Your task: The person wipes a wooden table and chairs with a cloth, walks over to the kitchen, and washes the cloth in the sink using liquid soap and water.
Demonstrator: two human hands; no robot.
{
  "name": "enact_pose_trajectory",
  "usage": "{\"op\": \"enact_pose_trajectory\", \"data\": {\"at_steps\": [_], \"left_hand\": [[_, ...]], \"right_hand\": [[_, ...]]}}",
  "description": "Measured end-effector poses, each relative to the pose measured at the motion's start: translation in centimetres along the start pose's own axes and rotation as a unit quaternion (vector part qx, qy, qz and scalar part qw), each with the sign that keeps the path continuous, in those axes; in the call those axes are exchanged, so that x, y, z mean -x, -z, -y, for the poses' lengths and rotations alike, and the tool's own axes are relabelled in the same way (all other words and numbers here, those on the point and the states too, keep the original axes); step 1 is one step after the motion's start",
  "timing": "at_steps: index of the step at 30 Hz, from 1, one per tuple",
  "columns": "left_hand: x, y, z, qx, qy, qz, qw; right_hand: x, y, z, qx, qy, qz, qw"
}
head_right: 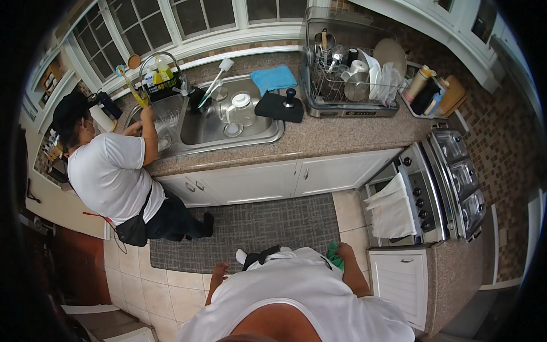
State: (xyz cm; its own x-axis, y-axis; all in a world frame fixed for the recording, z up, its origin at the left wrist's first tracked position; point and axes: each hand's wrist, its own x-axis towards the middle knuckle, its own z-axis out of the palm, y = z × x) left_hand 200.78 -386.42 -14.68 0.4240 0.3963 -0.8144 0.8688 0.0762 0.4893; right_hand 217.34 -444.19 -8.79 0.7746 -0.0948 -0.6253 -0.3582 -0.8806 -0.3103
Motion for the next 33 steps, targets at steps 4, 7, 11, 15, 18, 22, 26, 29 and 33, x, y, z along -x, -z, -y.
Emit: {"op": "enact_pose_trajectory", "data": {"at_steps": [4, 7, 11, 15, 18, 22, 26, 29, 33], "left_hand": [[0.0, -0.2, 0.2, -0.010, -0.001, -0.008, 1.000], [0.1, -0.1, -0.2, -0.009, 0.004, -0.002, 1.000], [-0.1, -0.1, -0.5, -0.009, 0.010, 0.007, 1.000], [-0.2, -0.2, -0.5, 0.002, 0.001, 0.014, 1.000], [-0.1, -0.4, -0.7, 0.001, 0.002, 0.006, 1.000], [0.5, -0.6, -1.1, 0.001, 0.003, 0.002, 1.000], [0.5, -0.5, -1.4, 0.007, 0.014, 0.014, 1.000], [0.3, -0.5, -1.4, 0.005, 0.024, 0.016, 1.000], [0.4, -0.6, -1.6, 0.003, 0.030, 0.017, 0.999]], "right_hand": [[0.0, -0.1, 0.1, -0.007, -0.016, 0.002, 1.000], [0.1, -0.1, 0.1, -0.011, -0.019, 0.007, 1.000], [0.0, -0.2, -0.1, -0.016, -0.028, 0.015, 0.999], [0.2, -0.1, 0.0, -0.019, -0.038, 0.020, 0.999], [0.2, -0.4, -0.4, -0.019, -0.014, -0.002, 1.000], [-0.1, -0.6, -0.8, -0.020, -0.011, -0.001, 1.000], [-0.2, -0.4, -0.5, -0.019, -0.016, 0.009, 1.000], [-0.2, -0.4, -0.2, -0.017, -0.015, 0.011, 1.000], [-0.4, -0.5, -0.4, -0.022, -0.016, 0.013, 1.000]]}}
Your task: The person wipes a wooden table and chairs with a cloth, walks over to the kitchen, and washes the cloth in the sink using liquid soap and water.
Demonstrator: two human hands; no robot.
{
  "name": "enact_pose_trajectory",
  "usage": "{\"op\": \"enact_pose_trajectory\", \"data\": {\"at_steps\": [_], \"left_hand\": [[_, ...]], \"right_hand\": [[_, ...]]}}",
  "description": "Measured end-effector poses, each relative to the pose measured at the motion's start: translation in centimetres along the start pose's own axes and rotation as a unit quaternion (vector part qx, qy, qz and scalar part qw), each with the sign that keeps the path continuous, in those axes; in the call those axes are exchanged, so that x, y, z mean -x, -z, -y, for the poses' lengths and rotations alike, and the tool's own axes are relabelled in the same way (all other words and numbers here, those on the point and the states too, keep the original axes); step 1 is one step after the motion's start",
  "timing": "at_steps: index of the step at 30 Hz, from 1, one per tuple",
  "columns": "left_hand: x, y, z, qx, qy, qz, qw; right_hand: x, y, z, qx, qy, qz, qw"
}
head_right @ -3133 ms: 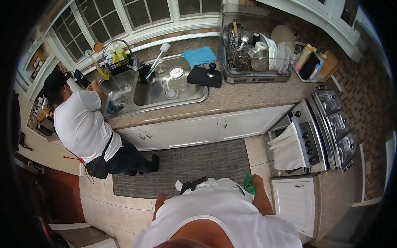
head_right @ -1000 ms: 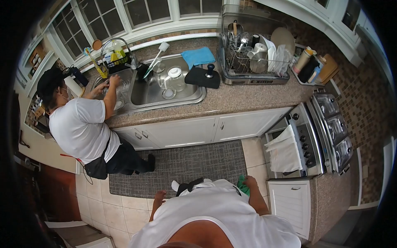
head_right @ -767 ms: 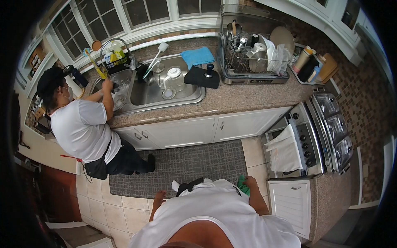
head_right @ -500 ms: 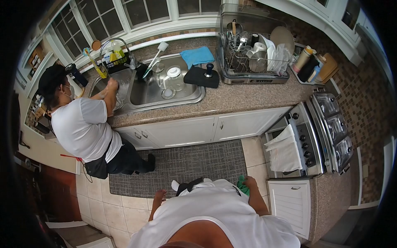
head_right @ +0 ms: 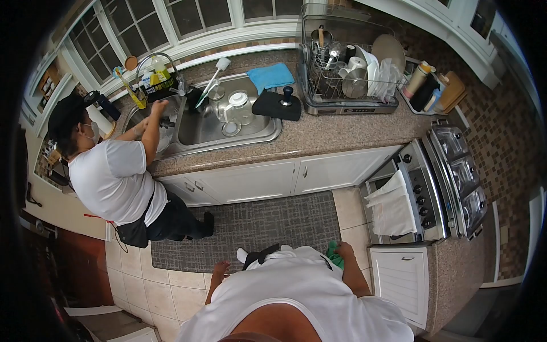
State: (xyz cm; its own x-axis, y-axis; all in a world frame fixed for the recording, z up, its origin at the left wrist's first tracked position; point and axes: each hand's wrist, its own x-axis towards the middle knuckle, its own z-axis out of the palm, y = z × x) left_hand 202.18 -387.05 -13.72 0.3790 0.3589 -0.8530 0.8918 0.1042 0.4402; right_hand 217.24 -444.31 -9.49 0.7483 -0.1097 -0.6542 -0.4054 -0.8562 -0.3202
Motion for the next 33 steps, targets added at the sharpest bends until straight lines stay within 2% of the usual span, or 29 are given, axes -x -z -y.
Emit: {"op": "enact_pose_trajectory", "data": {"at_steps": [18, 30, 33], "left_hand": [[-0.3, 0.1, -0.6, -0.018, -0.013, 0.011, 1.000], [-1.3, 0.6, -0.4, -0.033, -0.054, 0.050, 0.997], [-1.3, 0.6, -0.6, -0.040, -0.057, 0.033, 0.997]], "right_hand": [[-0.1, -0.5, -0.5, 0.009, 0.032, -0.023, 0.999], [-0.7, -1.0, -1.0, 0.009, 0.030, -0.029, 0.999], [-0.5, -1.0, -1.0, 0.008, 0.027, -0.031, 0.999]]}}
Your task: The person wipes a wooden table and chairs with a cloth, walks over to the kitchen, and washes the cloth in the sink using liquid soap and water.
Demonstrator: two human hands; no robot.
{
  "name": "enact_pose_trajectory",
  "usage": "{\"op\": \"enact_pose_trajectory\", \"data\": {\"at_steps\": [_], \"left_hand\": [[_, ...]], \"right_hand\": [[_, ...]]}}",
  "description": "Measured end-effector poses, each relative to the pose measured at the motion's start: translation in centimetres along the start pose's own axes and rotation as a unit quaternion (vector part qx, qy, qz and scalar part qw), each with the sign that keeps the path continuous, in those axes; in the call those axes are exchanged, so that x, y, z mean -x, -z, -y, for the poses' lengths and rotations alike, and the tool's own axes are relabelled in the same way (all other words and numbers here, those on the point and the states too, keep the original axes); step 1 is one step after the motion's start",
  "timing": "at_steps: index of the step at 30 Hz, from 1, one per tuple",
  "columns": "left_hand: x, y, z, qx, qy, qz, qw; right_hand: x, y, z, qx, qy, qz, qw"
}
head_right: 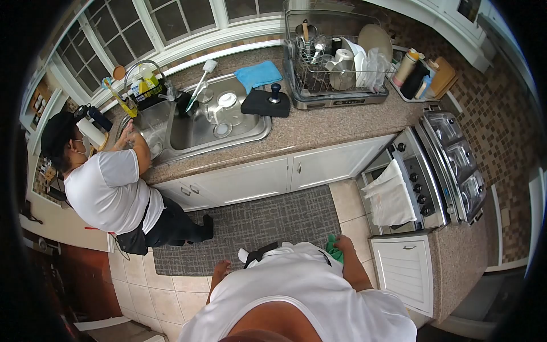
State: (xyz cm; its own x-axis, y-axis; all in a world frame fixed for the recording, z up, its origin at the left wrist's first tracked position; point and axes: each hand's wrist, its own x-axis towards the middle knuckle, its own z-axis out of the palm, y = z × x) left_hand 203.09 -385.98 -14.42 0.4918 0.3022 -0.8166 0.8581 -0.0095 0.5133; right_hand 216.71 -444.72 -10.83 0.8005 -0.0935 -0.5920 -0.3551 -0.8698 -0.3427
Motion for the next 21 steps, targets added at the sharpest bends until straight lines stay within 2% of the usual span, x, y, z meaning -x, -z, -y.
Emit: {"op": "enact_pose_trajectory", "data": {"at_steps": [9, 12, 15, 16, 17, 18, 19, 20, 21], "left_hand": [[0.3, -0.5, 0.3, 0.000, 0.032, -0.022, 0.999], [0.3, -0.5, 0.4, 0.021, 0.039, -0.013, 0.999], [-0.7, -0.5, 0.1, 0.087, 0.009, 0.006, 0.996], [-3.7, 0.2, 1.0, 0.030, -0.128, 0.048, 0.990], [-4.5, 0.5, 0.6, -0.087, -0.236, 0.028, 0.967], [-5.4, 0.7, 0.1, -0.197, -0.337, -0.018, 0.920], [-5.1, 0.5, -3.5, -0.358, -0.396, -0.122, 0.837], [2.9, -0.5, -12.6, 0.010, -0.209, -0.026, 0.978], [4.9, -0.9, -16.2, 0.067, -0.235, -0.032, 0.969]], "right_hand": [[0.2, 0.5, 0.8, -0.003, -0.025, 0.026, 0.999], [0.5, 0.8, 1.0, -0.016, -0.031, 0.032, 0.999], [0.7, 1.1, 1.4, -0.012, -0.040, 0.033, 0.999], [0.7, 1.1, 1.4, -0.011, -0.038, 0.034, 0.999], [0.5, 0.9, 1.2, -0.011, -0.037, 0.035, 0.999], [0.4, 0.8, 1.0, -0.010, -0.036, 0.037, 0.999], [0.3, 0.7, 0.9, -0.006, -0.023, 0.030, 0.999], [0.1, 0.5, 0.6, -0.002, -0.009, 0.023, 1.000], [0.1, 0.5, 0.5, 0.003, 0.005, 0.017, 1.000]]}}
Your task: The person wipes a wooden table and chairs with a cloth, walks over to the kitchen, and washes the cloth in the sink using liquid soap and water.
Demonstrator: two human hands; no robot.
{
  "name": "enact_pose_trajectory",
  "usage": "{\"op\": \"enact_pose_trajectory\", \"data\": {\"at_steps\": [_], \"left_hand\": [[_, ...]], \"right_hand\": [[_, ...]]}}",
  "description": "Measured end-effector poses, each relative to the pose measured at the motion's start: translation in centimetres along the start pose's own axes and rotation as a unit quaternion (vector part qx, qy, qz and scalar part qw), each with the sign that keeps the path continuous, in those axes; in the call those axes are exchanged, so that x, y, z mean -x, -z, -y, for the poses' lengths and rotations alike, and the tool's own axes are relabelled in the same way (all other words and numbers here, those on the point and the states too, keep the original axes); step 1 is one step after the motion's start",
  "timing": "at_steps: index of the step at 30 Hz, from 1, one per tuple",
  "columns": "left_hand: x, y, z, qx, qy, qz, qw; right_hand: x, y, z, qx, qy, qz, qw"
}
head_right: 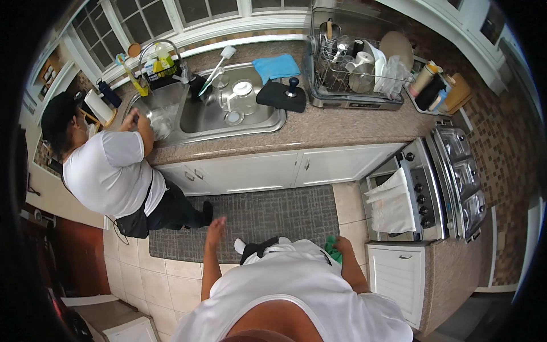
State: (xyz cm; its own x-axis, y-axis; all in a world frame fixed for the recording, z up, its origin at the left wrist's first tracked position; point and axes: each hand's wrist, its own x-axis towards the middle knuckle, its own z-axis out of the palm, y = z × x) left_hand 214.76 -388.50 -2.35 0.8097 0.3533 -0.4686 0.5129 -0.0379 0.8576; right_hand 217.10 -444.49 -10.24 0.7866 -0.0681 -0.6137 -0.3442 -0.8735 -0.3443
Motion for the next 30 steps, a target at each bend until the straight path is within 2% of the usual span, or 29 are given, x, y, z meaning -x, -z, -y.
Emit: {"op": "enact_pose_trajectory", "data": {"at_steps": [1, 3, 5, 7, 9, 10, 11, 12, 15, 17, 20, 24, 26, 27, 29, 30], "left_hand": [[1.0, -0.7, -5.0, 0.033, -0.092, 0.012, 0.995], [2.8, -1.6, -14.0, 0.074, -0.180, 0.059, 0.979], [6.3, -2.6, -23.1, 0.036, -0.305, 0.096, 0.947], [12.0, -3.3, -31.2, 0.031, -0.407, 0.144, 0.902], [17.4, -3.6, -36.4, 0.068, -0.526, 0.208, 0.822], [20.4, -3.9, -38.2, 0.097, -0.518, 0.244, 0.814], [22.4, -4.1, -39.3, 0.126, -0.509, 0.279, 0.805], [22.3, -4.1, -40.1, 0.155, -0.595, 0.348, 0.707], [24.6, -4.6, -41.6, 0.206, -0.622, 0.386, 0.650], [25.5, -5.5, -41.2, 0.197, -0.669, 0.309, 0.647], [25.7, -6.3, -41.5, 0.210, -0.675, 0.264, 0.656], [26.6, -5.9, -42.5, 0.235, -0.601, 0.264, 0.716], [26.2, -5.8, -42.6, 0.243, -0.643, 0.276, 0.672], [25.6, -5.8, -42.6, 0.240, -0.689, 0.291, 0.620], [24.9, -5.5, -42.4, 0.210, -0.704, 0.285, 0.616], [24.8, -5.3, -42.2, 0.184, -0.675, 0.264, 0.664]], "right_hand": [[0.0, 0.1, 0.0, 0.000, 0.001, 0.000, 1.000], [-0.1, 0.1, 0.1, 0.000, 0.004, 0.002, 1.000], [-0.4, -0.1, -0.2, -0.004, -0.005, 0.001, 1.000], [-0.2, -0.1, -0.3, -0.005, -0.014, 0.007, 1.000], [0.0, 0.2, -0.2, 0.000, -0.024, 0.019, 1.000], [0.1, 0.3, -0.3, -0.010, -0.024, 0.023, 0.999], [0.1, 0.2, -0.4, -0.021, -0.024, 0.028, 0.999], [0.2, 0.1, -0.5, -0.032, -0.024, 0.033, 0.999], [0.5, 0.0, -0.8, -0.045, -0.033, 0.034, 0.998], [-0.2, -1.1, -1.8, -0.027, -0.015, 0.020, 0.999], [-1.2, -2.5, -3.3, -0.009, 0.000, -0.003, 1.000], [-1.9, -2.8, -3.9, -0.002, 0.017, -0.001, 1.000], [-2.1, -2.7, -3.8, 0.006, 0.002, 0.007, 1.000], [-2.1, -2.5, -3.5, 0.009, -0.005, 0.009, 1.000], [-2.1, -2.3, -3.4, -0.001, -0.020, 0.016, 1.000], [-2.1, -2.3, -3.4, -0.007, -0.029, 0.019, 0.999]]}}
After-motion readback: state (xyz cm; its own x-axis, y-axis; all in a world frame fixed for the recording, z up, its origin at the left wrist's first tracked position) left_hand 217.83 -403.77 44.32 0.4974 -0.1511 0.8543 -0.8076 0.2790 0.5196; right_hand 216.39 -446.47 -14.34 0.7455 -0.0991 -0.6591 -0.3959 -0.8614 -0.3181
